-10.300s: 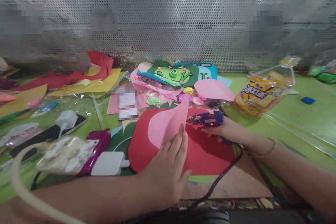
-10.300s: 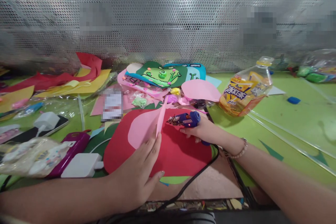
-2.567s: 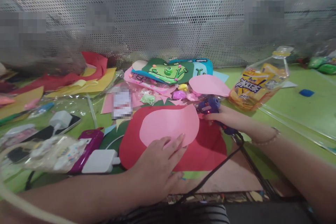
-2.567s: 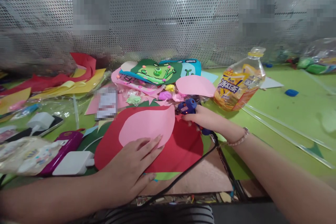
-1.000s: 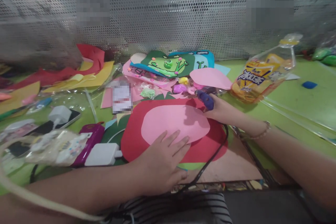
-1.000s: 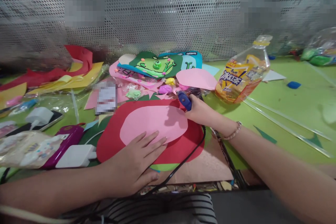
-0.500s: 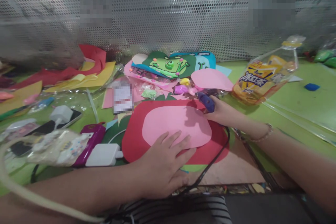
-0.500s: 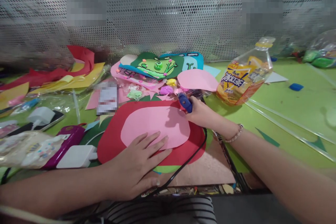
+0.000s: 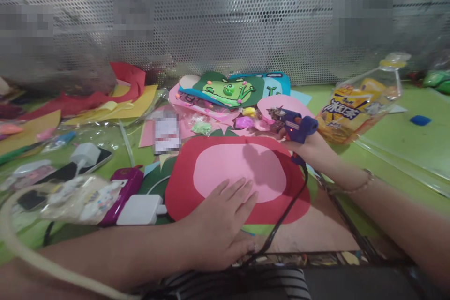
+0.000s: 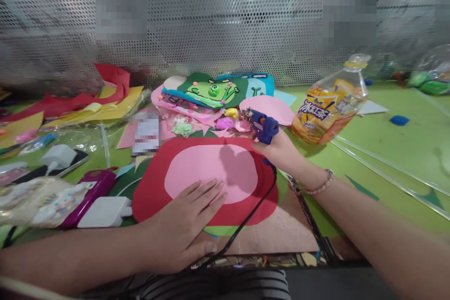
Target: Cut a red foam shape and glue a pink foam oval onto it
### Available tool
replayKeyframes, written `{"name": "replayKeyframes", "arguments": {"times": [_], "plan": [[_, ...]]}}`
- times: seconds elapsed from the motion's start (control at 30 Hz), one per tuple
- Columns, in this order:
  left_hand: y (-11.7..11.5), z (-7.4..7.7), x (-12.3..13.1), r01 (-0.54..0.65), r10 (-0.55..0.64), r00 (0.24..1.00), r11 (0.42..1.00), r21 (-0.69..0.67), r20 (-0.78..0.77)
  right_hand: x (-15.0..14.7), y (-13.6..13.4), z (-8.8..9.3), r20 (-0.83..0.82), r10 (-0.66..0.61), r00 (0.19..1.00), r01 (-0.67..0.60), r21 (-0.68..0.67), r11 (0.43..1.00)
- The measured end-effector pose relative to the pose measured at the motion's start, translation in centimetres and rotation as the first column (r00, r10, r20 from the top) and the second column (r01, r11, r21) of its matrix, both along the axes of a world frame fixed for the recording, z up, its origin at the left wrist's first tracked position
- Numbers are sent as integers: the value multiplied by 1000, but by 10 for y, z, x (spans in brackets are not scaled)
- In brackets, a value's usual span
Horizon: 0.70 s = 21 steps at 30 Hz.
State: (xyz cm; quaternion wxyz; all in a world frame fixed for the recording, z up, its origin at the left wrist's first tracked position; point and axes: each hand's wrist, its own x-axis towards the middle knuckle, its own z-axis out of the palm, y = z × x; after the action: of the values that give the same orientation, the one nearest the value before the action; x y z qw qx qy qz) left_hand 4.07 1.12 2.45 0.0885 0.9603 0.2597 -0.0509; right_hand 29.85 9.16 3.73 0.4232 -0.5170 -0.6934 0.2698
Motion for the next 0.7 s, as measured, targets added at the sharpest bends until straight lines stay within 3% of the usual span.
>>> {"name": "replayKeyframes", "arguments": {"times": [0.13, 0.33, 0.47, 0.6, 0.7], "plan": [[1, 2, 1, -7, 7, 1000, 1000, -16, -18, -6, -8, 1, -49, 116, 992, -118, -39, 992], [-1, 2, 1, -8, 8, 1000, 1000, -16, -8, -9, -12, -4, -170, 104, 980, -116, -63, 991], [-2, 2, 0, -6, 6, 1000, 1000, 0, 19, -10, -12, -7, -231, 196, 953, -227, -118, 967], [-2, 3, 1, -9, 9, 1000, 1000, -18, -3, -13, -10, -11, -182, 281, 942, -310, -162, 937], [-2, 3, 1, -15, 15, 1000, 1000, -18, -3, -14, -8, -16, -112, 217, 970, -236, -198, 951]]}}
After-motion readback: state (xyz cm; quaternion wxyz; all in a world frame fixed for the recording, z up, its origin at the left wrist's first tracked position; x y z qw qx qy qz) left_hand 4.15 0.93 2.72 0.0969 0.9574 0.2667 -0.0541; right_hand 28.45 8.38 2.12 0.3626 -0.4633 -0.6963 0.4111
